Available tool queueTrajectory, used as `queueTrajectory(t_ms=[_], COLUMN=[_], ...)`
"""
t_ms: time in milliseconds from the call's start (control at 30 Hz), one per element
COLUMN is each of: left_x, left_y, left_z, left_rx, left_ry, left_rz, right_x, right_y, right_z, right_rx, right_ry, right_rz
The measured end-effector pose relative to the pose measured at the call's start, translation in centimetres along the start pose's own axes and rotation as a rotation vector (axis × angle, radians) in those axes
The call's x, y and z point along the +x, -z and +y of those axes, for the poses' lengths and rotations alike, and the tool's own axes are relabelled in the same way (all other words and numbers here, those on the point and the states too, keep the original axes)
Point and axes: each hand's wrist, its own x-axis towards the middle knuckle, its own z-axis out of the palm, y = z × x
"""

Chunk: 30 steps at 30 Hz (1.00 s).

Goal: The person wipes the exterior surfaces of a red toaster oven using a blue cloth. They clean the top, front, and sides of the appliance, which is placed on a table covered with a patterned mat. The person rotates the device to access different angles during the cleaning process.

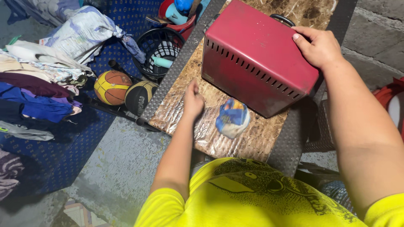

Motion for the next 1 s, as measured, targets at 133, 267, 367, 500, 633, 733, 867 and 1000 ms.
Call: queueTrajectory(t_ms=[133,267,367,500,633,733,867,1000], left_x=[4.9,6.5,7.7,8.9,9.5,9.3,8.2,7.0], left_y=[0.2,-0.6,-1.3,-0.3,-0.2,-1.1,-1.8,-1.8], left_z=[1.2,3.6,3.6,2.6,2.0,2.5,3.5,5.1], left_rx=[-0.1,-0.483,-0.434,-0.46,-0.467,-0.519,-0.403,-0.381], left_ry=[-0.209,0.094,-0.11,0.075,0.112,0.188,0.068,0.04], left_rz=[-0.051,-0.336,-0.274,-0.3,-0.325,-0.32,-0.188,-0.102], right_x=[0.0,0.1,0.1,-0.8,-4.4,-6.7,-7.8,-7.3], right_y=[0.2,0.0,-1.0,-2.6,-3.2,-3.6,-5.2,-5.7], right_z=[-0.1,0.4,2.1,6.4,8.0,6.3,4.7,5.8], right_rx=[-0.005,0.035,0.039,0.359,0.736,0.923,1.299,1.243], right_ry=[0.006,0.045,-0.004,-0.127,-0.185,-0.272,-0.354,-0.323], right_rz=[-0.002,0.006,0.103,0.334,0.26,0.194,0.38,0.431])
